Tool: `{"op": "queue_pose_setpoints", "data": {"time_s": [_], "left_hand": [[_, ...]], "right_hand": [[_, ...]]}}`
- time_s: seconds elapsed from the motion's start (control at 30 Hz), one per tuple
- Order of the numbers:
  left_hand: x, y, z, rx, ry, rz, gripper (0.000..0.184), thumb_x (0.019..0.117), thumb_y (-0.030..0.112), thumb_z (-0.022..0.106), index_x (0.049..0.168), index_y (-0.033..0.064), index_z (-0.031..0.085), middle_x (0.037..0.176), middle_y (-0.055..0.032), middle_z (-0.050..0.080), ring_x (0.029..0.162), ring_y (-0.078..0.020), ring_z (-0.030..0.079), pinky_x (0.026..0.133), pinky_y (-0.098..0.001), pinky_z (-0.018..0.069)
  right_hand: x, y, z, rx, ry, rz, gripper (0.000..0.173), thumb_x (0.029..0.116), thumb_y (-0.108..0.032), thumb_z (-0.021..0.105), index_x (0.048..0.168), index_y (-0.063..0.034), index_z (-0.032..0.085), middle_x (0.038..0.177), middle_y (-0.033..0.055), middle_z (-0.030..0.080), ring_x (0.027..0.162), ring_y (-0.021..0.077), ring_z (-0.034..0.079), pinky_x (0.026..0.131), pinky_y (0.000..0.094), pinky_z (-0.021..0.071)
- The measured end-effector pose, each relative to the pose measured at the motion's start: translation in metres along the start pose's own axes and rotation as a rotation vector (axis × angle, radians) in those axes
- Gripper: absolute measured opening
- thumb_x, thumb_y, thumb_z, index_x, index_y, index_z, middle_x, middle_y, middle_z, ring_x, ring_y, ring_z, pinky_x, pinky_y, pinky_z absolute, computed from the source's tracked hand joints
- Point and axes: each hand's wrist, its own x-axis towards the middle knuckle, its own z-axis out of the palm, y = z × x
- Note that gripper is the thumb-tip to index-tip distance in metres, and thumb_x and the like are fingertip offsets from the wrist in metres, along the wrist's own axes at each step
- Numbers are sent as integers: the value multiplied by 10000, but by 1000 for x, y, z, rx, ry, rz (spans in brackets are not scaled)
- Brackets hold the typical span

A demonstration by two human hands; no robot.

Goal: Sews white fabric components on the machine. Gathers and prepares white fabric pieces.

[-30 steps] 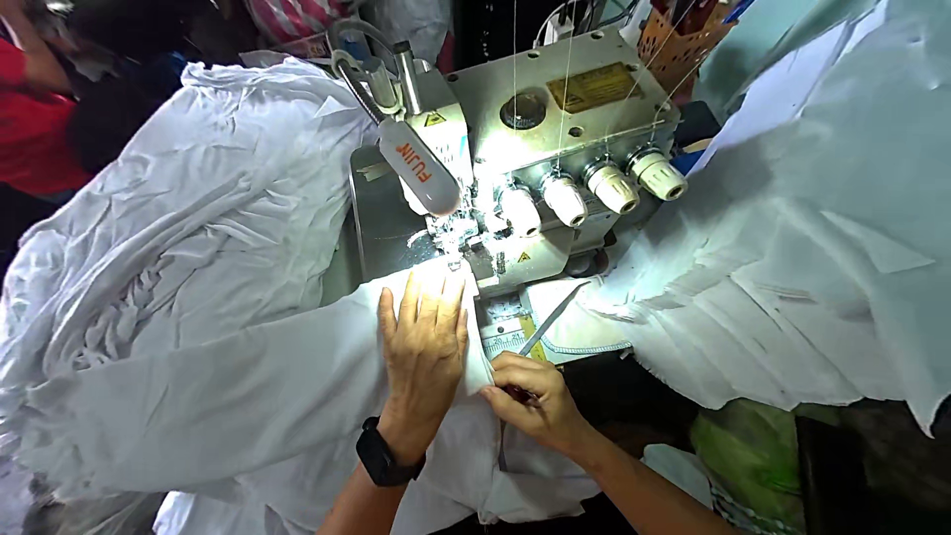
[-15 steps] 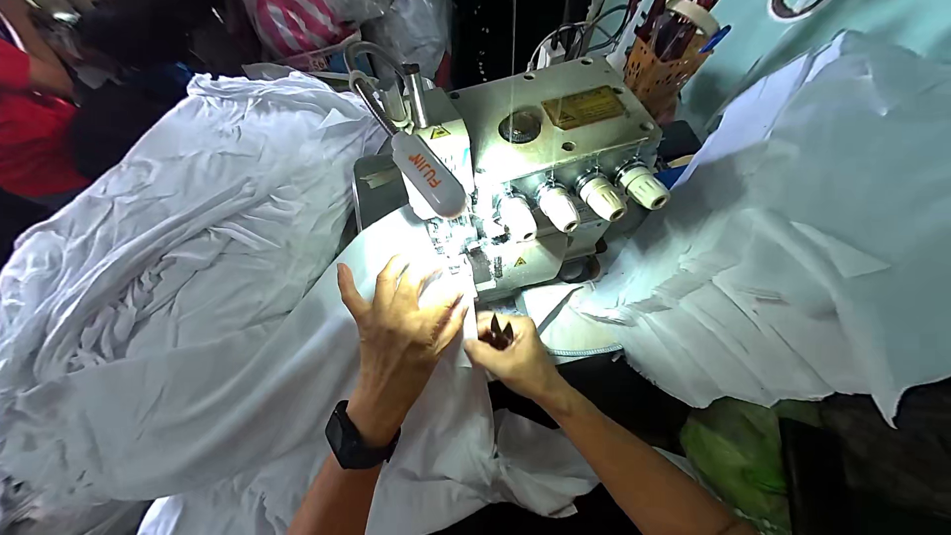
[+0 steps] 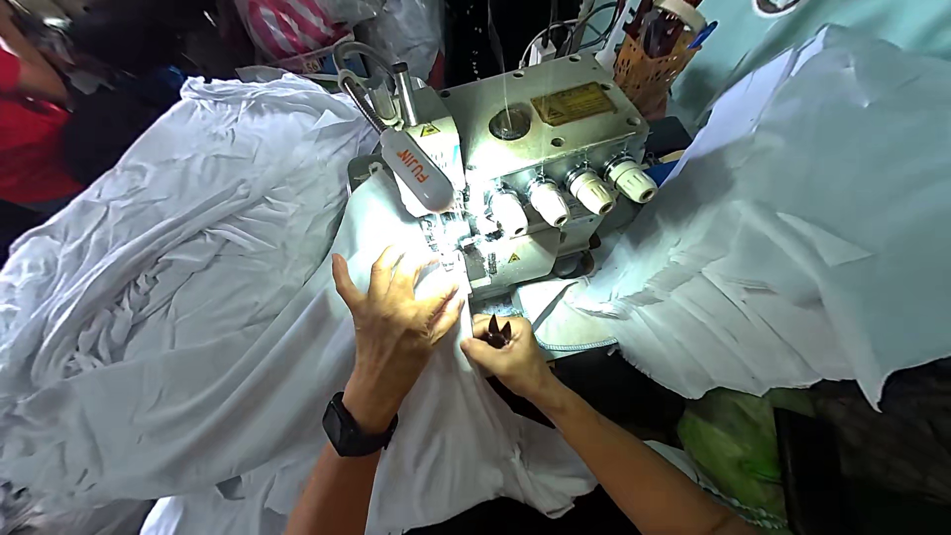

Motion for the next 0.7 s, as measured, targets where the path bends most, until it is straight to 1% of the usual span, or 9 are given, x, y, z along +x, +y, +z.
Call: {"op": "queue_pose_setpoints", "data": {"time_s": [0.1,0.27,0.33,0.4,0.47,0.53,0.57,0.63,0.7], "left_hand": [[2,2,1,-12,-9,-10,205,931,337,689,970,187,823,1177,-137,710,1274,-431,559,1053,-819,142],[2,-1,2,-36,-51,-44,247,908,377,708,1010,182,821,1192,-138,705,1293,-420,548,1061,-816,130],[-6,1,1,-84,-66,-76,329,882,420,725,1066,159,805,1229,-141,688,1326,-409,529,1084,-811,121],[-23,8,-3,-159,6,-99,364,874,428,756,1080,130,791,1242,-157,671,1326,-377,528,1128,-754,140],[-49,21,-8,-255,122,-152,319,912,370,749,1078,98,759,1215,-137,672,1284,-285,559,1172,-600,239],[-85,36,-7,-353,199,-207,233,953,267,720,1067,64,735,1173,-109,680,1200,-202,588,1078,-391,414],[-107,43,-3,-390,202,-235,193,965,223,705,1051,52,729,1139,-98,681,1159,-176,602,1021,-322,469],[-157,58,8,-436,138,-304,153,973,172,682,1009,32,733,1058,-107,694,1072,-168,630,949,-284,504],[-204,74,15,-454,17,-373,162,968,141,669,979,3,753,1002,-147,721,1003,-195,674,913,-296,539]], "right_hand": [[6,-4,4,43,51,69,213,833,-22,646,651,-127,615,616,-119,542,526,-64,463,492,128,380],[-10,2,9,-39,50,80,217,846,-30,656,649,-92,592,620,-106,522,546,-77,437,513,114,352],[-30,10,8,-140,-5,-3,243,864,-44,643,635,-41,559,625,-63,498,570,-69,421,534,106,336],[-54,26,1,-258,-96,-122,247,888,-53,638,660,26,584,631,39,545,589,-6,475,554,128,380],[-81,46,-10,-369,-181,-180,258,921,-79,647,699,49,615,650,117,587,618,89,556,595,181,455],[-110,60,-21,-457,-240,-123,246,936,-106,645,745,48,656,679,146,626,647,153,612,626,244,503],[-122,64,-27,-497,-259,-92,244,943,-126,649,772,45,676,698,153,645,663,177,636,641,275,526],[-139,65,-37,-561,-268,-67,247,942,-159,670,798,40,694,712,157,662,664,203,653,638,312,542],[-149,64,-45,-585,-246,-67,247,924,-163,698,783,40,692,724,154,661,652,186,640,620,290,536]]}}
